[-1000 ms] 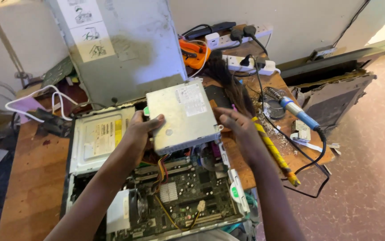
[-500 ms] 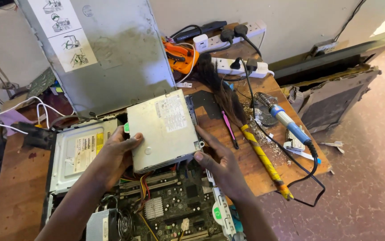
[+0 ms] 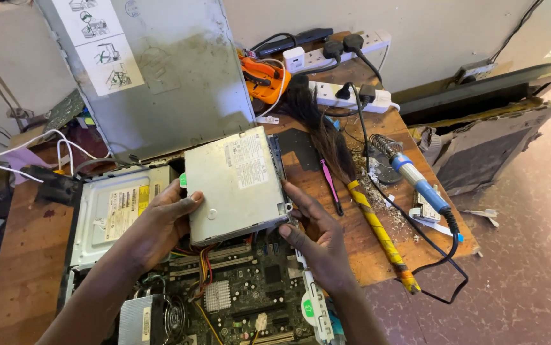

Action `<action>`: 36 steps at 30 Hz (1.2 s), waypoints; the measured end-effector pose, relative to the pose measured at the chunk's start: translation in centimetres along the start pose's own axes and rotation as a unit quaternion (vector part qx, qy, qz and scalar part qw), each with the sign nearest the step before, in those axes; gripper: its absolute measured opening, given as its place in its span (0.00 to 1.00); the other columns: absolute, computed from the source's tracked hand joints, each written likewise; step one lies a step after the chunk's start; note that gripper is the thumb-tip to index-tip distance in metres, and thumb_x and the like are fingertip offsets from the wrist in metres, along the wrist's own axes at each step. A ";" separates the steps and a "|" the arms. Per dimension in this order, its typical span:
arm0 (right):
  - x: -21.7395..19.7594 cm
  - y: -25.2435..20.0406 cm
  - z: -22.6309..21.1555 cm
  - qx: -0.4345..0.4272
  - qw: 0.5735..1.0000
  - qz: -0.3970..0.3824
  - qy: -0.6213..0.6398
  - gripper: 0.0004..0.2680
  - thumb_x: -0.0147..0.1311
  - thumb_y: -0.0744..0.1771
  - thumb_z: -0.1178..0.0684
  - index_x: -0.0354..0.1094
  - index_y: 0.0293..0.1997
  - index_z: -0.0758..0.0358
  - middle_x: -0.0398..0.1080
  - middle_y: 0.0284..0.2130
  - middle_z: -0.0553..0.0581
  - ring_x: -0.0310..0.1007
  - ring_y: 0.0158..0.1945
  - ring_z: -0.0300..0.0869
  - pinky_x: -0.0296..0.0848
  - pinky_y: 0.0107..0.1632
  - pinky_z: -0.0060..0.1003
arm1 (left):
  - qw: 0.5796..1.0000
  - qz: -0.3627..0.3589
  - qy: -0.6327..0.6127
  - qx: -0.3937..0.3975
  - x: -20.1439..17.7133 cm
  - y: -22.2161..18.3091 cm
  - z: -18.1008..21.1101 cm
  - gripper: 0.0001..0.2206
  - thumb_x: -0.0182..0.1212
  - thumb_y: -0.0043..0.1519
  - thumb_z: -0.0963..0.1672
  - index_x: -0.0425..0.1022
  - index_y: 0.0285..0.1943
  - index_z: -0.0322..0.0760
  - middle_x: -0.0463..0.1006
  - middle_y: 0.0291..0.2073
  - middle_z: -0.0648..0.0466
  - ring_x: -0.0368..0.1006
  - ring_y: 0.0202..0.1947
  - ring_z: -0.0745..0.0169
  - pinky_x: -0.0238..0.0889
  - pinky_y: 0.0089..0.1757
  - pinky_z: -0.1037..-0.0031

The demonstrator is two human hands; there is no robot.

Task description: Reassembling internal modules of a desktop computer by connecting power cables and installing the power supply unit.

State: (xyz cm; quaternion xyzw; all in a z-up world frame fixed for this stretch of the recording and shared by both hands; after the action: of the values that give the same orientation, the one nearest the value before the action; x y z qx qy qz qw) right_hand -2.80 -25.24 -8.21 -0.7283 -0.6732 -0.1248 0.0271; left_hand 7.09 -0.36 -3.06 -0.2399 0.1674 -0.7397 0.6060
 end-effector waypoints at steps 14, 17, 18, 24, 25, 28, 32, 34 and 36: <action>-0.1 -1.4 -1.1 0.016 0.989 0.075 0.126 0.37 0.71 0.61 0.51 0.50 0.78 0.67 0.64 0.74 0.68 0.71 0.71 0.56 0.79 0.65 0.48 | 0.997 -0.069 -0.031 0.035 -0.5 1.2 -0.5 0.31 0.61 0.58 0.44 0.67 0.74 0.34 0.79 0.64 0.43 0.77 0.53 0.46 0.72 0.50 0.55; -1.3 -0.8 -0.1 0.014 0.989 0.069 0.129 0.36 0.70 0.62 0.51 0.52 0.77 0.69 0.65 0.73 0.69 0.71 0.72 0.54 0.76 0.69 0.45 | 0.998 -0.058 0.001 0.020 -0.5 2.1 -1.3 0.26 0.62 0.61 0.45 0.68 0.70 0.33 0.80 0.56 0.45 0.78 0.47 0.49 0.73 0.44 0.60; -1.6 0.0 0.3 0.003 0.990 0.051 0.133 0.34 0.69 0.63 0.53 0.53 0.77 0.70 0.66 0.73 0.69 0.68 0.74 0.53 0.72 0.71 0.43 | 0.999 -0.051 0.005 0.018 -0.9 2.6 -1.4 0.25 0.63 0.62 0.45 0.67 0.68 0.32 0.79 0.51 0.47 0.77 0.44 0.53 0.73 0.42 0.65; -2.6 1.2 2.6 -0.034 0.984 0.023 0.172 0.31 0.66 0.65 0.60 0.54 0.78 0.68 0.68 0.71 0.69 0.70 0.69 0.45 0.70 0.68 0.40 | 0.992 -0.071 0.021 0.104 -1.9 3.7 -3.1 0.28 0.60 0.67 0.45 0.66 0.75 0.24 0.80 0.50 0.42 0.81 0.45 0.53 0.78 0.46 0.60; -2.8 1.2 3.0 -0.032 0.984 0.023 0.171 0.31 0.66 0.65 0.60 0.54 0.78 0.68 0.68 0.71 0.69 0.70 0.69 0.45 0.70 0.68 0.40 | 0.992 -0.071 0.020 0.102 -1.2 3.1 -2.9 0.28 0.60 0.67 0.45 0.66 0.75 0.24 0.80 0.50 0.42 0.81 0.45 0.53 0.78 0.46 0.60; -3.0 1.7 3.7 -0.045 0.980 0.023 0.194 0.24 0.57 0.70 0.59 0.56 0.78 0.68 0.69 0.70 0.69 0.66 0.73 0.48 0.67 0.69 0.41 | 0.989 -0.065 0.033 0.128 0.6 1.2 -1.1 0.28 0.62 0.67 0.45 0.67 0.75 0.25 0.80 0.49 0.43 0.81 0.45 0.54 0.79 0.45 0.60; -3.3 1.9 4.2 -0.041 0.975 0.033 0.216 0.23 0.55 0.70 0.61 0.56 0.77 0.71 0.70 0.68 0.73 0.70 0.70 0.50 0.71 0.67 0.44 | 0.982 -0.052 0.060 0.169 2.2 -0.6 0.3 0.30 0.66 0.63 0.45 0.67 0.74 0.24 0.77 0.49 0.42 0.80 0.45 0.51 0.80 0.42 0.58; -3.5 1.9 4.3 -0.035 0.974 0.042 0.220 0.23 0.54 0.70 0.63 0.55 0.77 0.73 0.70 0.67 0.76 0.75 0.66 0.52 0.74 0.64 0.46 | 0.983 -0.043 0.063 0.168 2.3 -0.4 0.2 0.31 0.66 0.63 0.46 0.66 0.74 0.24 0.77 0.50 0.41 0.79 0.45 0.50 0.80 0.41 0.57; -3.1 2.1 3.7 -0.043 0.977 0.067 0.197 0.21 0.54 0.70 0.61 0.58 0.75 0.73 0.73 0.63 0.72 0.76 0.64 0.48 0.75 0.63 0.41 | 0.981 -0.038 0.075 0.176 2.1 -0.2 0.3 0.33 0.68 0.62 0.47 0.66 0.74 0.22 0.76 0.50 0.38 0.78 0.45 0.47 0.80 0.40 0.55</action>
State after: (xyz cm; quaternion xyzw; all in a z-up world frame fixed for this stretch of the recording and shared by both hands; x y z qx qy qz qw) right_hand -0.43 -27.67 -12.17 -0.7332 -0.5987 -0.2922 0.1362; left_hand 6.71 -2.39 -2.38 -0.0799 0.0703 -0.7956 0.5963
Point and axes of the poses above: each hand's wrist, its own y-axis towards the middle knuckle, its own x-axis out of the palm, z = x × y, the point moved 2 cm from there along y, towards the middle knuckle
